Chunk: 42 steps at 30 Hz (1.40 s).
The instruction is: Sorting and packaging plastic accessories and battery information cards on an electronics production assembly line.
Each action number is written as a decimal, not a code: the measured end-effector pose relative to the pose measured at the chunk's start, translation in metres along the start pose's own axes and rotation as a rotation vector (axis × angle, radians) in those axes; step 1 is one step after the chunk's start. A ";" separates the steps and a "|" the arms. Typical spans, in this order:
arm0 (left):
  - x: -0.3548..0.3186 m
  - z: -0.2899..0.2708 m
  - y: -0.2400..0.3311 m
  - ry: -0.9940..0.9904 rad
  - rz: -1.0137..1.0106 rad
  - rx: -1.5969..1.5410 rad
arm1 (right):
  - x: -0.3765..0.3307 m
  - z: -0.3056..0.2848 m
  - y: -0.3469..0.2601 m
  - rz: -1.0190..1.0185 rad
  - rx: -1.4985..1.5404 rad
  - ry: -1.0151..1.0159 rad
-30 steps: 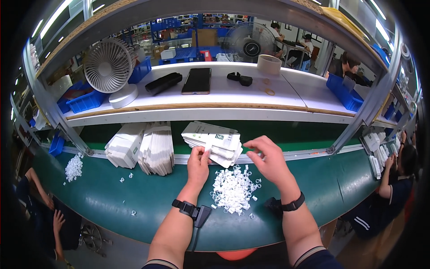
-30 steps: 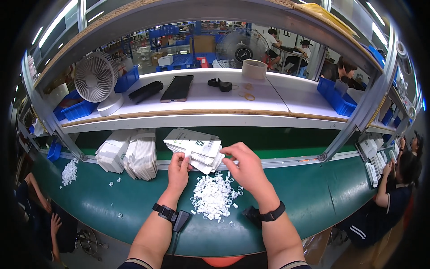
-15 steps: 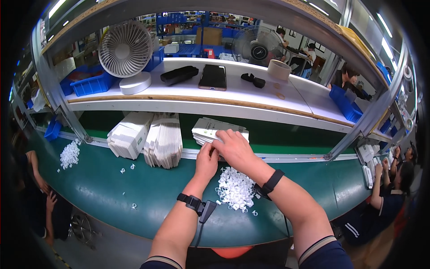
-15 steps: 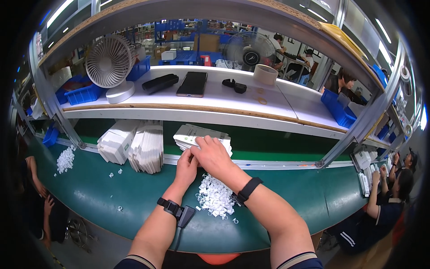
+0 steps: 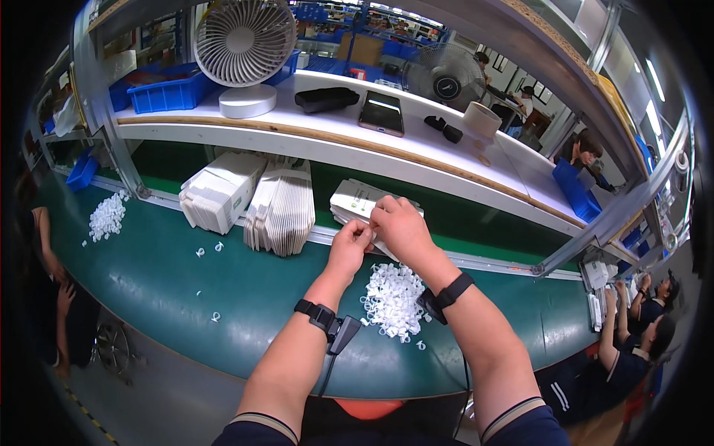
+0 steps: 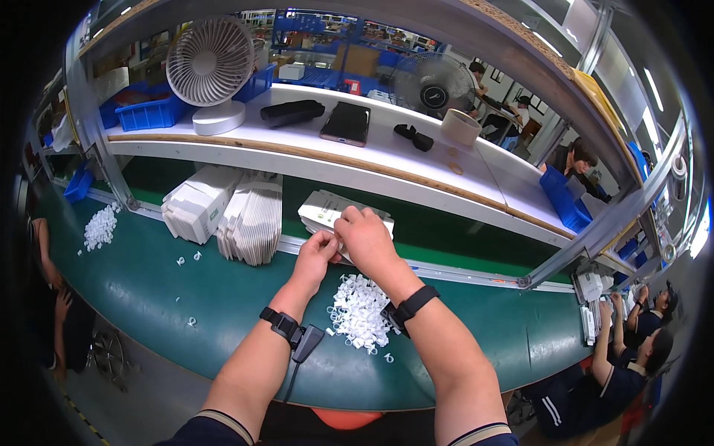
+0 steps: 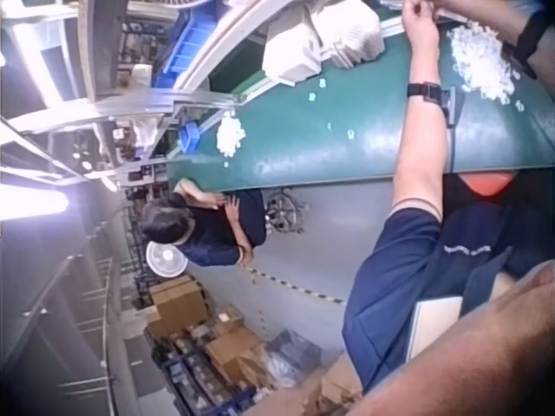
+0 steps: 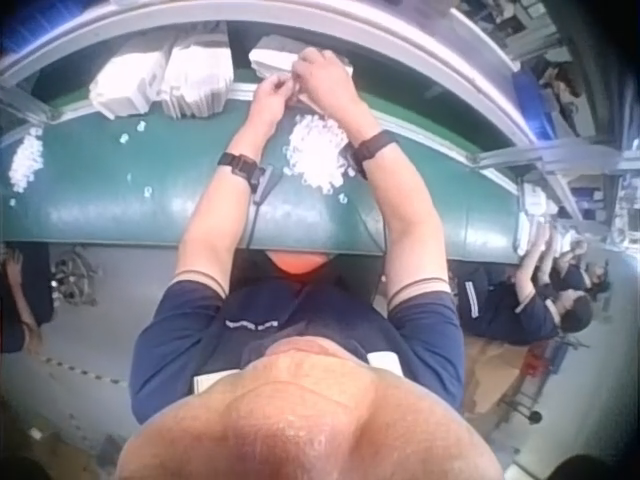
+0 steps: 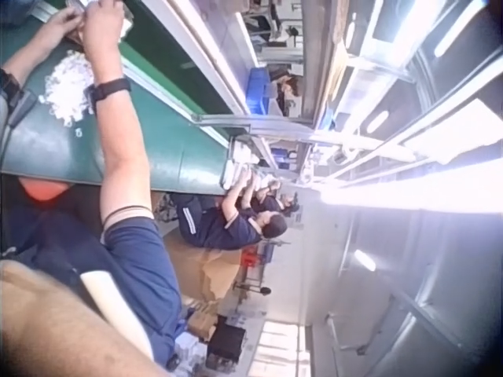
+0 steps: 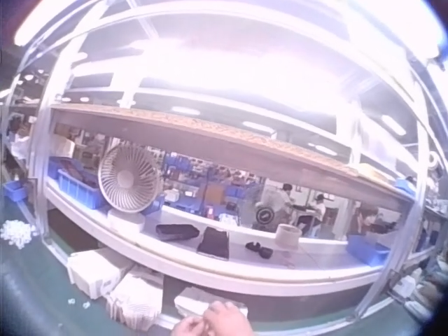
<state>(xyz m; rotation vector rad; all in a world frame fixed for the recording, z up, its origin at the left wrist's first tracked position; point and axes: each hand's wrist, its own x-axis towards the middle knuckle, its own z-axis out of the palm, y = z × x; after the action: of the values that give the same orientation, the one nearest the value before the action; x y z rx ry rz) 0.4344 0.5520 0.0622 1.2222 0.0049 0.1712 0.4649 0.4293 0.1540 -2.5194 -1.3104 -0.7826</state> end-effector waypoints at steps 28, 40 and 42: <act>0.004 -0.004 0.004 0.037 0.177 -0.153 | -0.022 0.009 -0.004 0.142 -0.279 -0.170; 0.005 -0.009 0.020 0.182 0.328 -0.314 | 0.009 -0.021 0.061 0.578 0.121 -0.554; 0.004 -0.008 0.022 0.187 0.331 -0.319 | 0.002 -0.020 0.071 0.645 0.192 -0.520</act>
<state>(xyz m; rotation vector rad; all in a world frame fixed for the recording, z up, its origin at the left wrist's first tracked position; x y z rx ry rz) 0.4346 0.5677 0.0802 0.8782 -0.0606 0.5547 0.5153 0.3810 0.1769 -2.8076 -0.5378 0.1314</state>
